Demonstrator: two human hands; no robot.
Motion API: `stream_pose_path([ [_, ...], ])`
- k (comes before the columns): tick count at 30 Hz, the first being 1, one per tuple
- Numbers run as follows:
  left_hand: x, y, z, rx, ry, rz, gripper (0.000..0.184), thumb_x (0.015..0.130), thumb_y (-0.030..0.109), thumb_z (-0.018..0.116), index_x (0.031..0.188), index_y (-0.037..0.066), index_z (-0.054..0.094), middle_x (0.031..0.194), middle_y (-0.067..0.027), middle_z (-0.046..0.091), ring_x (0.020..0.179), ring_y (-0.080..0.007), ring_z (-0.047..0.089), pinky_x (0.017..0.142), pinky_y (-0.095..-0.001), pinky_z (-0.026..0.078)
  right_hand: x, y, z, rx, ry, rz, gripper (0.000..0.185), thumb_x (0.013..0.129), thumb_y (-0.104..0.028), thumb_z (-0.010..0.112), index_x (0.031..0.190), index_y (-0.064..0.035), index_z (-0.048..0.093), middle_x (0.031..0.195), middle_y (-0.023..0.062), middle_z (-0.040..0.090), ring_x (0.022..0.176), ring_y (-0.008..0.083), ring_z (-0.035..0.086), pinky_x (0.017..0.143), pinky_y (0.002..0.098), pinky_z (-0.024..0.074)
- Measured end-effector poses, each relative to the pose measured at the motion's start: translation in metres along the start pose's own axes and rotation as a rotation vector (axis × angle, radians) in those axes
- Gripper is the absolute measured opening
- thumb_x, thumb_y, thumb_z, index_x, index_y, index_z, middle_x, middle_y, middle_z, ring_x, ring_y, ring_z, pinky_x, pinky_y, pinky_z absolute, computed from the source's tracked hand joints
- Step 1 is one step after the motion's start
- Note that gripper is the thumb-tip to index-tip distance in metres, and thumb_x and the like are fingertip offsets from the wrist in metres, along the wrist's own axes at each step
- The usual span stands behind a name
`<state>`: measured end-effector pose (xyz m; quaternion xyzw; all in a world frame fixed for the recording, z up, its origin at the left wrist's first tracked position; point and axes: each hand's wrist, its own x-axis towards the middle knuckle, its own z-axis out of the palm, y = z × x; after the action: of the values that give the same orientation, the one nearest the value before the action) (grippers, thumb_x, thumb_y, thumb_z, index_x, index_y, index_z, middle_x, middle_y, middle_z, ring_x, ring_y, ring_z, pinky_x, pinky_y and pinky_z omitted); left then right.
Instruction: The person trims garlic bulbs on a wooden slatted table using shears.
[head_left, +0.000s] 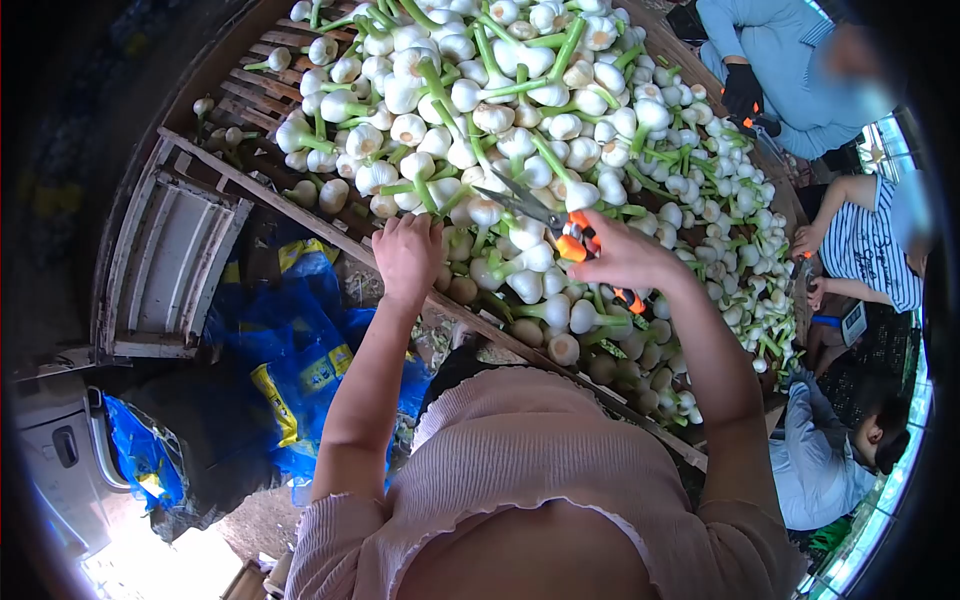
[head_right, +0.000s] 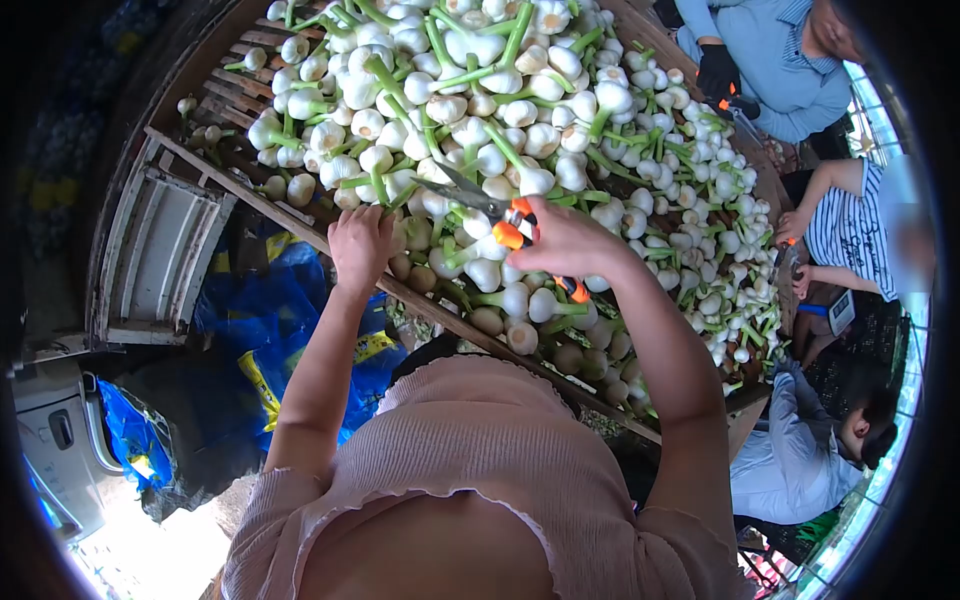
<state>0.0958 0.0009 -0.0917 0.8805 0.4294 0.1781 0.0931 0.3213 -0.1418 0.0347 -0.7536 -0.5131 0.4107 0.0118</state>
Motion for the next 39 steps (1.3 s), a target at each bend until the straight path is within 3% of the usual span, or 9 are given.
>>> stream_pose_path([
  [3, 0.005, -0.008, -0.017, -0.269, -0.163, -0.237, 0.029, 0.085, 0.032, 0.052, 0.079, 0.005, 0.060, 0.080, -0.0148, 0.062, 0.078, -0.0327, 0.059, 0.068, -0.0442, 0.043, -0.005, 0.021, 0.052, 0.404, -0.190, -0.087, 0.065, 0.077, -0.038, 0.064, 0.121, 0.0023, 0.038, 0.095, 0.0065, 0.049, 0.085, 0.0167, 0.047, 0.078, 0.0253, 0.0384],
  [5, 0.001, -0.008, -0.030, -0.456, -0.238, -0.317, 0.033, 0.090, 0.033, 0.047, 0.083, 0.003, 0.059, 0.081, -0.0184, 0.061, 0.080, -0.0362, 0.059, 0.069, -0.0443, 0.044, 0.003, 0.018, 0.086, 0.717, -0.358, -0.057, 0.056, 0.081, -0.032, 0.063, 0.121, -0.0006, 0.040, 0.095, 0.0028, 0.049, 0.086, 0.0110, 0.048, 0.076, 0.0255, 0.0427],
  [10, -0.030, 0.009, -0.042, -0.497, -0.207, -0.225, 0.028, 0.090, 0.028, 0.048, 0.085, 0.003, 0.058, 0.079, -0.0193, 0.059, 0.078, -0.0374, 0.057, 0.069, -0.0430, 0.044, 0.043, -0.009, 0.128, 1.062, -0.247, -0.090, 0.052, 0.078, -0.037, 0.064, 0.112, -0.0015, 0.047, 0.087, 0.0053, 0.057, 0.072, 0.0100, 0.054, 0.065, 0.0265, 0.0443],
  [14, -0.035, -0.002, -0.054, -0.477, -0.193, -0.256, 0.023, 0.089, 0.024, 0.050, 0.086, 0.002, 0.056, 0.080, -0.0198, 0.059, 0.079, -0.0383, 0.056, 0.068, -0.0435, 0.043, 0.052, -0.028, 0.109, 0.893, -0.239, 0.011, 0.037, 0.081, -0.018, 0.062, 0.111, 0.0005, 0.051, 0.074, 0.0012, 0.053, 0.056, 0.0085, 0.049, 0.059, 0.0262, 0.0466],
  [19, -0.028, -0.058, -0.055, -0.487, -0.003, -0.422, 0.021, 0.089, 0.021, 0.051, 0.091, 0.002, 0.059, 0.084, -0.0186, 0.060, 0.078, -0.0360, 0.057, 0.068, -0.0412, 0.044, 0.077, -0.026, 0.070, 0.438, -0.297, 0.003, 0.039, 0.080, -0.038, 0.064, 0.095, -0.0035, 0.052, 0.070, -0.0019, 0.051, 0.059, 0.0074, 0.046, 0.051, 0.0230, 0.0362],
  [21, -0.014, -0.069, -0.049, -0.321, 0.111, -0.265, 0.021, 0.089, 0.020, 0.049, 0.095, 0.001, 0.055, 0.081, -0.0199, 0.061, 0.076, -0.0371, 0.058, 0.067, -0.0438, 0.045, 0.092, -0.032, 0.052, 0.208, -0.394, -0.005, 0.048, 0.078, -0.047, 0.060, 0.094, -0.0028, 0.052, 0.070, -0.0007, 0.049, 0.062, 0.0091, 0.045, 0.053, 0.0251, 0.0355],
  [27, 0.013, -0.048, -0.030, -0.340, -0.037, -0.423, 0.020, 0.088, 0.020, 0.043, 0.097, 0.003, 0.037, 0.074, -0.0264, 0.060, 0.068, -0.0428, 0.058, 0.061, -0.0515, 0.045, 0.096, -0.051, 0.045, 0.430, -0.397, 0.041, 0.046, 0.075, -0.051, 0.058, 0.077, -0.0055, 0.055, 0.066, 0.0017, 0.051, 0.056, 0.0097, 0.046, 0.048, 0.0277, 0.0355],
  [34, 0.011, -0.041, -0.011, -0.232, -0.063, -0.272, 0.021, 0.086, 0.019, 0.050, 0.091, 0.002, 0.041, 0.068, -0.0242, 0.060, 0.065, -0.0409, 0.059, 0.058, -0.0502, 0.045, 0.104, -0.051, 0.065, 0.485, -0.470, 0.069, 0.040, 0.077, -0.050, 0.056, 0.075, -0.0100, 0.051, 0.064, -0.0003, 0.050, 0.055, 0.0081, 0.046, 0.048, 0.0249, 0.0355],
  [39, 0.015, -0.048, -0.006, -0.374, -0.026, -0.199, 0.018, 0.087, 0.018, 0.048, 0.097, 0.003, 0.047, 0.073, -0.0240, 0.060, 0.070, -0.0425, 0.058, 0.059, -0.0500, 0.042, 0.131, -0.076, 0.080, 0.553, -0.359, 0.009, 0.046, 0.074, -0.048, 0.059, 0.071, -0.0021, 0.059, 0.063, 0.0038, 0.055, 0.055, 0.0146, 0.052, 0.049, 0.0306, 0.0403],
])
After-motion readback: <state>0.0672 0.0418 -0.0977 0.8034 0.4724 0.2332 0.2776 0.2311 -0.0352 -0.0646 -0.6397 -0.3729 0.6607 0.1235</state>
